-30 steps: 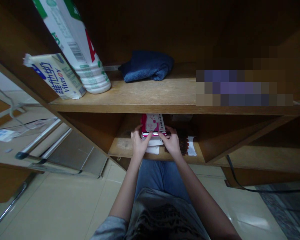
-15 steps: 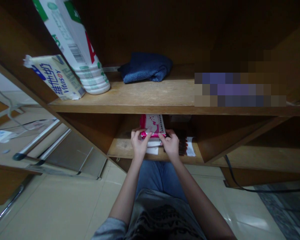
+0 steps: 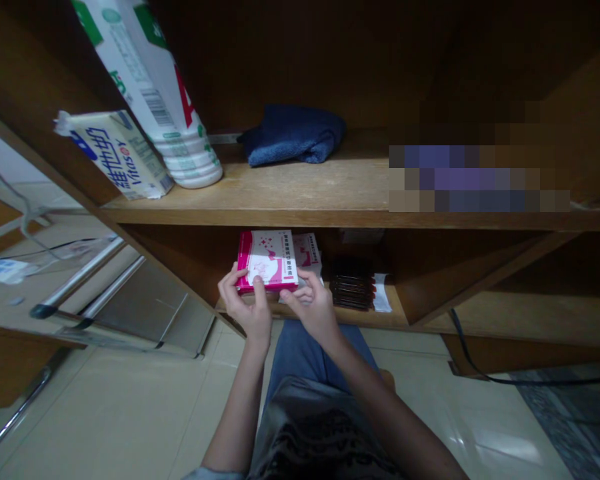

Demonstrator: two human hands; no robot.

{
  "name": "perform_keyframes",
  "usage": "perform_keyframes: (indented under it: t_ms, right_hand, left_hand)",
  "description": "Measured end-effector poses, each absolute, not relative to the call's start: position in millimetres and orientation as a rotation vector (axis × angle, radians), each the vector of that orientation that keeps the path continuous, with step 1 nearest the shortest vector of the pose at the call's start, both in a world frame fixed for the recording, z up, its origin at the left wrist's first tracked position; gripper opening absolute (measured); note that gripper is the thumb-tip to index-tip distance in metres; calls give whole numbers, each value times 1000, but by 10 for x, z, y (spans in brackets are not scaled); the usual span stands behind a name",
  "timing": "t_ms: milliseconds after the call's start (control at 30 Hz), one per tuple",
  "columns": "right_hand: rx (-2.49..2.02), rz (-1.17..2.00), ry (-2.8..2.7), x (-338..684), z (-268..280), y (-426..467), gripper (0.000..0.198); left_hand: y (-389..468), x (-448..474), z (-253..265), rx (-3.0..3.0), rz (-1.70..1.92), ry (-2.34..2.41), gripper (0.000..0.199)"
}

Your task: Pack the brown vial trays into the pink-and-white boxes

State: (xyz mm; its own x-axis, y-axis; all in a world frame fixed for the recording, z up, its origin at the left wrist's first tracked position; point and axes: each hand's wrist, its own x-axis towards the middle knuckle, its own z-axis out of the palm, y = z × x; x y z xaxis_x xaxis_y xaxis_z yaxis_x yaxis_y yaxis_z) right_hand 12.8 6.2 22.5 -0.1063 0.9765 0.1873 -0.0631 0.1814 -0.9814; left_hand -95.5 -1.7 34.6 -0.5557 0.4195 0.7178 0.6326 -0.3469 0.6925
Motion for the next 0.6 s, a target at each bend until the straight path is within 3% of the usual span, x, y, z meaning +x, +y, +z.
perform_keyframes:
  t_ms: [333,600]
  right_hand:
    - [-979,1413,-1721,-163,-199,-52,77]
    - [-1066,1323,-1899,-175,-547,-56,79]
  left_hand:
    - [-126,-1431,-328,-1147,-1995,-1991,12]
    - [-137,-1602,-909,-1413,-1688,-2136,18]
